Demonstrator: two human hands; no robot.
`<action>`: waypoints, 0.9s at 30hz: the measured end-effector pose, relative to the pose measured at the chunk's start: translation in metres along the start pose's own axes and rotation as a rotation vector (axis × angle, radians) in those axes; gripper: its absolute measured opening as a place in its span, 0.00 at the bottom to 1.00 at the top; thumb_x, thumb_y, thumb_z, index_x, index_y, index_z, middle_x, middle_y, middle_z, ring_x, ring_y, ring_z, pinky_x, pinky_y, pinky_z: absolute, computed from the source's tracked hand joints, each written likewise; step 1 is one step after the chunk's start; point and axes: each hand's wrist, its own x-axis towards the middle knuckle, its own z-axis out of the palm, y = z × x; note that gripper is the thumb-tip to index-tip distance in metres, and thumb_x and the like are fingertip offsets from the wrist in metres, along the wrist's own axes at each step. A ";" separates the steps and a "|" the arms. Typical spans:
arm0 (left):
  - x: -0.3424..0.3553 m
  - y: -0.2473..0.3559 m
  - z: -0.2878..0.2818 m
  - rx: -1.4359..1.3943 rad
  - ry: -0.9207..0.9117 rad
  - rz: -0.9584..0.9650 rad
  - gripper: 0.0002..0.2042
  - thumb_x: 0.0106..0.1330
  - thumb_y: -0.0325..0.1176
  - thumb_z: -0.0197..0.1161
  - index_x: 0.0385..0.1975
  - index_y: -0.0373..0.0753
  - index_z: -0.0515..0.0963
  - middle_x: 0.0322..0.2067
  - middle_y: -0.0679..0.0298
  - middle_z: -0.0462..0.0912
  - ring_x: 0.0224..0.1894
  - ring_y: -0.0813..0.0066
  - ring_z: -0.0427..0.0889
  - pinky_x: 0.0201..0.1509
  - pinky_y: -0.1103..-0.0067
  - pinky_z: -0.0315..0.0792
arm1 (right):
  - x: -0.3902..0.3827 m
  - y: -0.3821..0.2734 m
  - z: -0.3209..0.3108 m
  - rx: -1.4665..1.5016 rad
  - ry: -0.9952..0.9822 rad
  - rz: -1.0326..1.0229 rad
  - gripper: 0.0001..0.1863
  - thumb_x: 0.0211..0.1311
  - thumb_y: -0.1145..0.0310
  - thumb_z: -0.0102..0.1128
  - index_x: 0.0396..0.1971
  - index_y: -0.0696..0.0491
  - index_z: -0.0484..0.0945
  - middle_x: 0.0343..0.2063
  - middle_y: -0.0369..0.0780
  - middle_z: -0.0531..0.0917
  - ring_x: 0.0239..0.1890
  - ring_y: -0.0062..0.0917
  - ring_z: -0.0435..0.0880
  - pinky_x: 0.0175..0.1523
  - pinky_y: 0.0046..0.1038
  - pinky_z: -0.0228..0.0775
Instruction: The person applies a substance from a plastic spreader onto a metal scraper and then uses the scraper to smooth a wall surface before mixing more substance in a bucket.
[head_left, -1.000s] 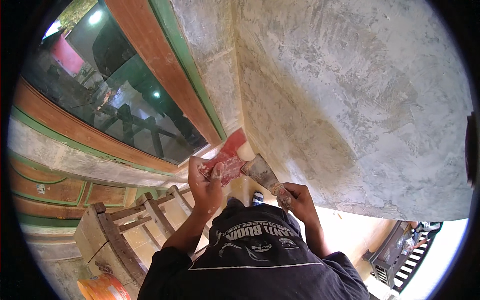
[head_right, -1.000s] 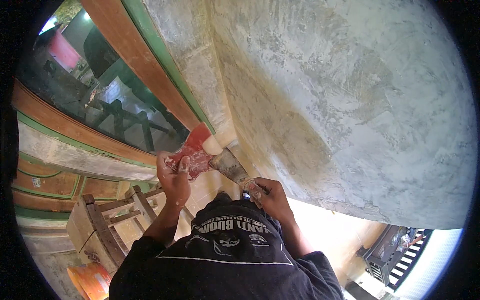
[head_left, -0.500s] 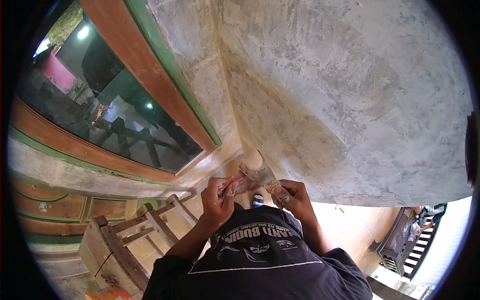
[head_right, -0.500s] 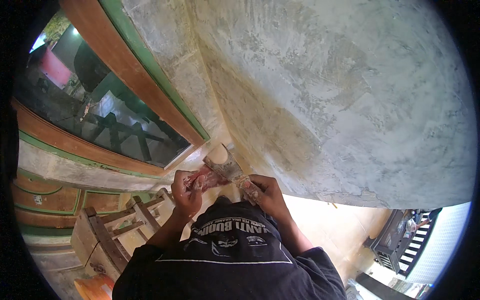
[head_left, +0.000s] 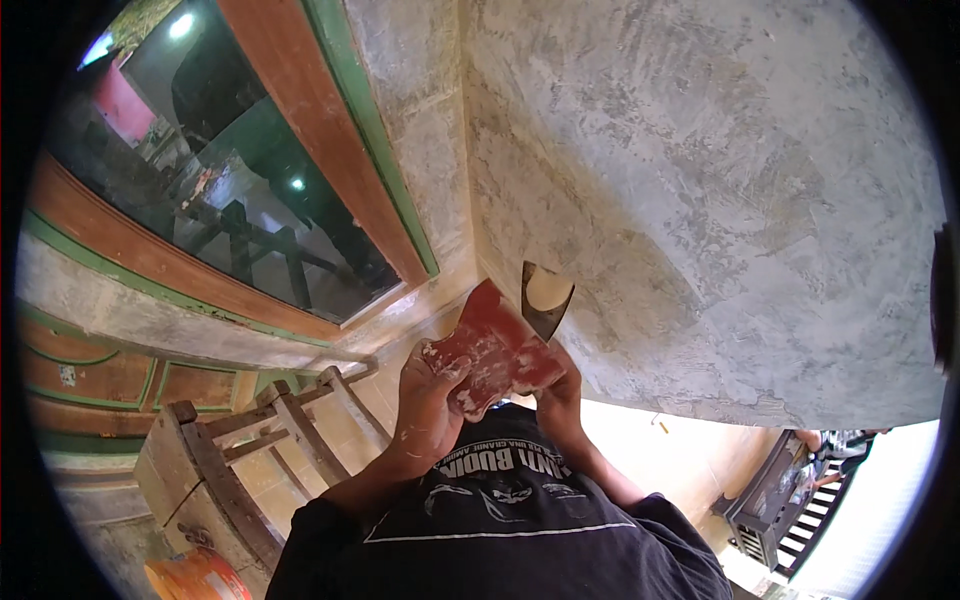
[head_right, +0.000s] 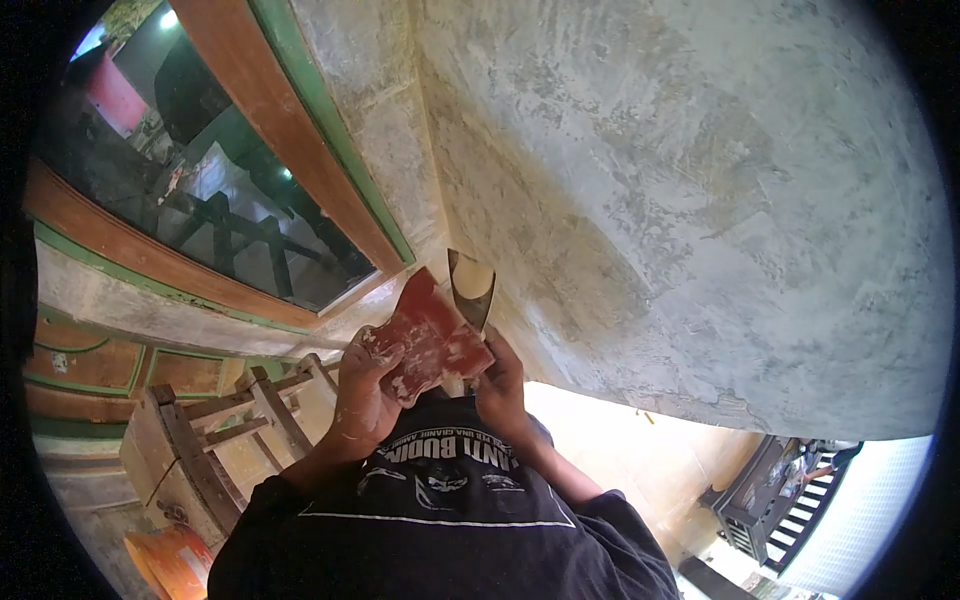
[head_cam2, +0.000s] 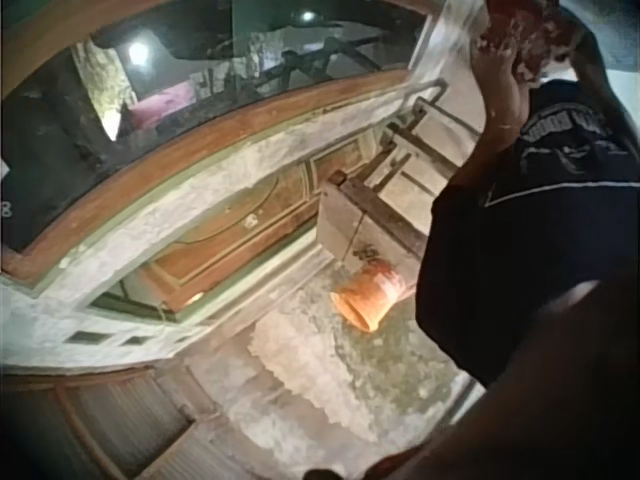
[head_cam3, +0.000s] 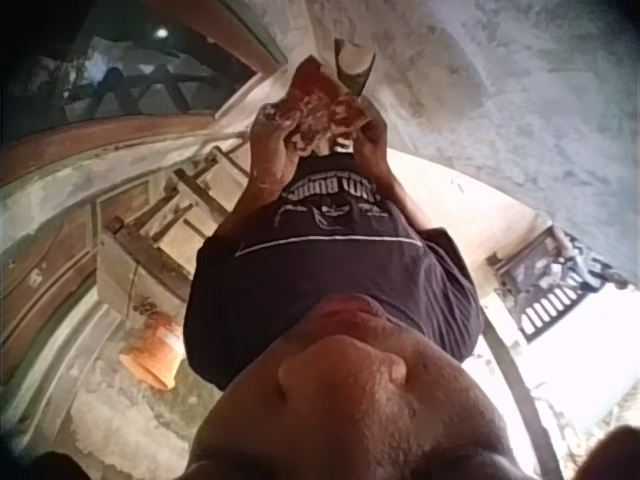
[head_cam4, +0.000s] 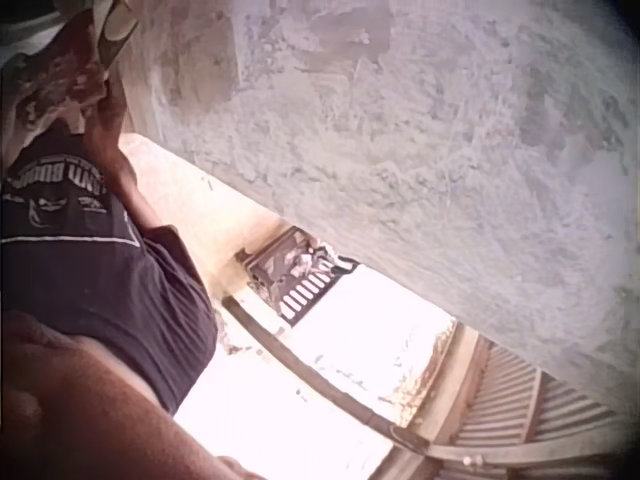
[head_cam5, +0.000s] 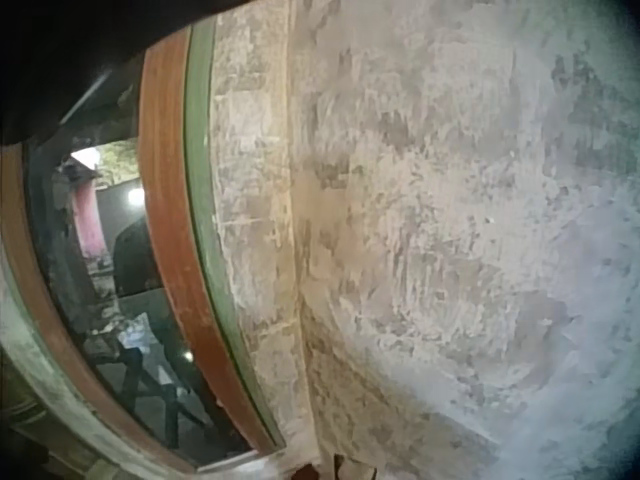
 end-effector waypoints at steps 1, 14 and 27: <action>0.000 -0.003 0.002 -0.007 0.005 0.003 0.14 0.61 0.22 0.56 0.46 0.33 0.65 0.42 0.54 0.77 0.41 0.66 0.82 0.40 0.72 0.81 | -0.003 0.003 0.000 0.011 -0.031 0.028 0.19 0.63 0.79 0.50 0.54 0.60 0.66 0.49 0.39 0.75 0.53 0.22 0.72 0.57 0.26 0.64; 0.013 0.003 0.002 -0.017 -0.046 0.072 0.14 0.59 0.19 0.56 0.43 0.35 0.64 0.40 0.58 0.77 0.42 0.71 0.80 0.46 0.74 0.78 | -0.010 -0.022 -0.002 0.119 -0.137 0.318 0.18 0.61 0.70 0.56 0.49 0.61 0.71 0.34 0.41 0.81 0.28 0.18 0.79 0.32 0.19 0.71; 0.041 0.019 -0.001 0.079 0.008 0.085 0.12 0.59 0.23 0.55 0.43 0.36 0.67 0.33 0.62 0.78 0.28 0.78 0.80 0.30 0.83 0.79 | -0.013 -0.058 -0.017 0.329 -0.030 0.536 0.24 0.55 0.66 0.55 0.48 0.66 0.69 0.27 0.42 0.76 0.19 0.24 0.76 0.17 0.20 0.67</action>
